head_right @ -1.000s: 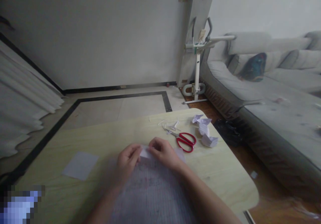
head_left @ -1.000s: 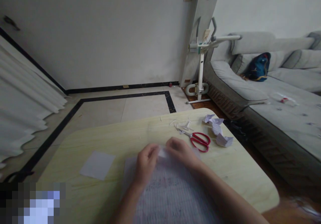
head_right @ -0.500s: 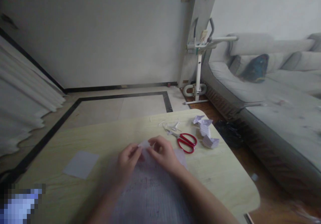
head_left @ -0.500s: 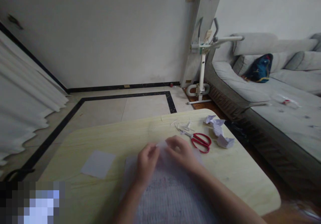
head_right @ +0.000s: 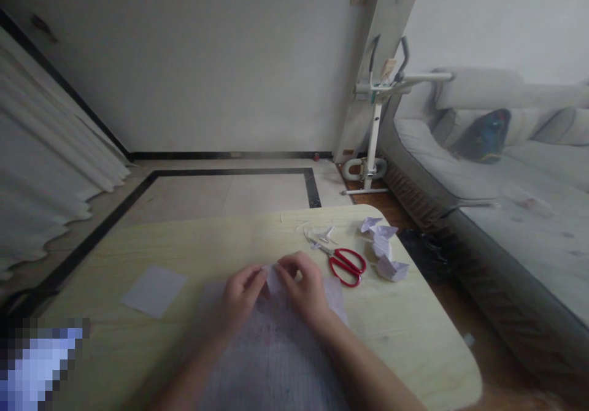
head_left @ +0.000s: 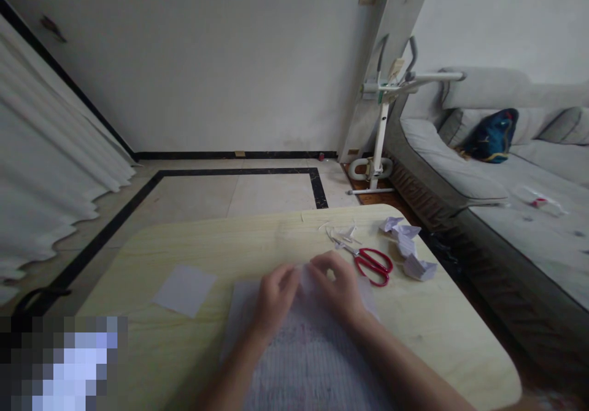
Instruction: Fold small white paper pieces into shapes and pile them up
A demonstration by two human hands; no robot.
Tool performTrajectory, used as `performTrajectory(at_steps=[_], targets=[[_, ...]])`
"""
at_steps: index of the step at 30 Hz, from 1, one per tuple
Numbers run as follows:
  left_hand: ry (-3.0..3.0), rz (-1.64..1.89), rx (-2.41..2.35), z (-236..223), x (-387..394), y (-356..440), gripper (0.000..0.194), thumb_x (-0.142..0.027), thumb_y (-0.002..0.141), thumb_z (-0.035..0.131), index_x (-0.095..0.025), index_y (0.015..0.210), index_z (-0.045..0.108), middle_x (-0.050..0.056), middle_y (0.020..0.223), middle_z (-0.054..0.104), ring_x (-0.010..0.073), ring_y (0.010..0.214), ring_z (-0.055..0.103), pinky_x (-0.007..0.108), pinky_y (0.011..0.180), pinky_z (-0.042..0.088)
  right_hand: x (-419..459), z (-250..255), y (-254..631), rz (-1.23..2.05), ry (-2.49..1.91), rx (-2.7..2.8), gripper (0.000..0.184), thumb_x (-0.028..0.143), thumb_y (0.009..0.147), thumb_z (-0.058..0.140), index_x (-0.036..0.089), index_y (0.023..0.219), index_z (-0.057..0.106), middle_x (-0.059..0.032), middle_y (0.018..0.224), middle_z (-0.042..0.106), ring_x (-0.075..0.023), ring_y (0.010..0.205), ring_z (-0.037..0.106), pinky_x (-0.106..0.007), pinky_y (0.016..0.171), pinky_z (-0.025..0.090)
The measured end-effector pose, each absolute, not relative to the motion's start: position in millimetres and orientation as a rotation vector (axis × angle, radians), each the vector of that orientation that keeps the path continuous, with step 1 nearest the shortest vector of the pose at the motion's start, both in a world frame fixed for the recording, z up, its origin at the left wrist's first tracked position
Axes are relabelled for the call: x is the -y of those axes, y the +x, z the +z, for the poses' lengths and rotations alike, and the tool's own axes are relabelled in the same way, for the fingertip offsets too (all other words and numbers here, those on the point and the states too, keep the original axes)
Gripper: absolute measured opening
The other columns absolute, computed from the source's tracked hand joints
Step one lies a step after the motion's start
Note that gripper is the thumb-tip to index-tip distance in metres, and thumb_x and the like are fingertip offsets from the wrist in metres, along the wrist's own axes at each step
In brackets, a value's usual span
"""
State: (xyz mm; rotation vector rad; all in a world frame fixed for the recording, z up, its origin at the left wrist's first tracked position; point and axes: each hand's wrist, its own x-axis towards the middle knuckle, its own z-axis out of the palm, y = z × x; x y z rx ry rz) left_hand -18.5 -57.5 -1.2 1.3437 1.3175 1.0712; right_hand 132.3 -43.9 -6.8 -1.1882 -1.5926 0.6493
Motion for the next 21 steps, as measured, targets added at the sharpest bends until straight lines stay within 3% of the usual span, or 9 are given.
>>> performTrajectory(at_steps=[6,13,21], targets=[[1.258,1.092,-1.275,-1,55,-18,0.029,-0.039,0.083,0.053,-0.013,0.079,0.065,0.001,0.065,0.062,0.0145,0.061,0.056,0.021,0.055,0.043,44,-8,133,0.541,-1.143,1.608,0.006,0.017,0.080,0.063,0.019,0.085,0.064,-0.0005,0.070,0.063,-0.0140,0.062,0.057,-0.026,0.060,0.047],[1.318,1.098,-1.310,-9,55,-19,0.030,-0.038,0.086,0.050,-0.014,0.073,0.063,-0.001,0.060,0.056,0.0135,0.058,0.053,0.020,0.053,0.039,44,-4,134,0.447,-1.053,1.699,0.010,0.012,0.082,0.059,0.020,0.087,0.064,-0.0025,0.073,0.063,-0.0145,0.064,0.058,-0.026,0.059,0.049],[1.369,1.125,-1.368,-10,56,-20,0.030,-0.038,0.085,0.051,-0.013,0.073,0.063,-0.001,0.059,0.056,0.0125,0.057,0.051,0.019,0.052,0.038,44,-10,135,0.470,-1.072,1.756,0.022,0.013,0.082,0.059,0.021,0.102,0.065,-0.0052,0.083,0.065,-0.0164,0.072,0.061,-0.028,0.063,0.051]])
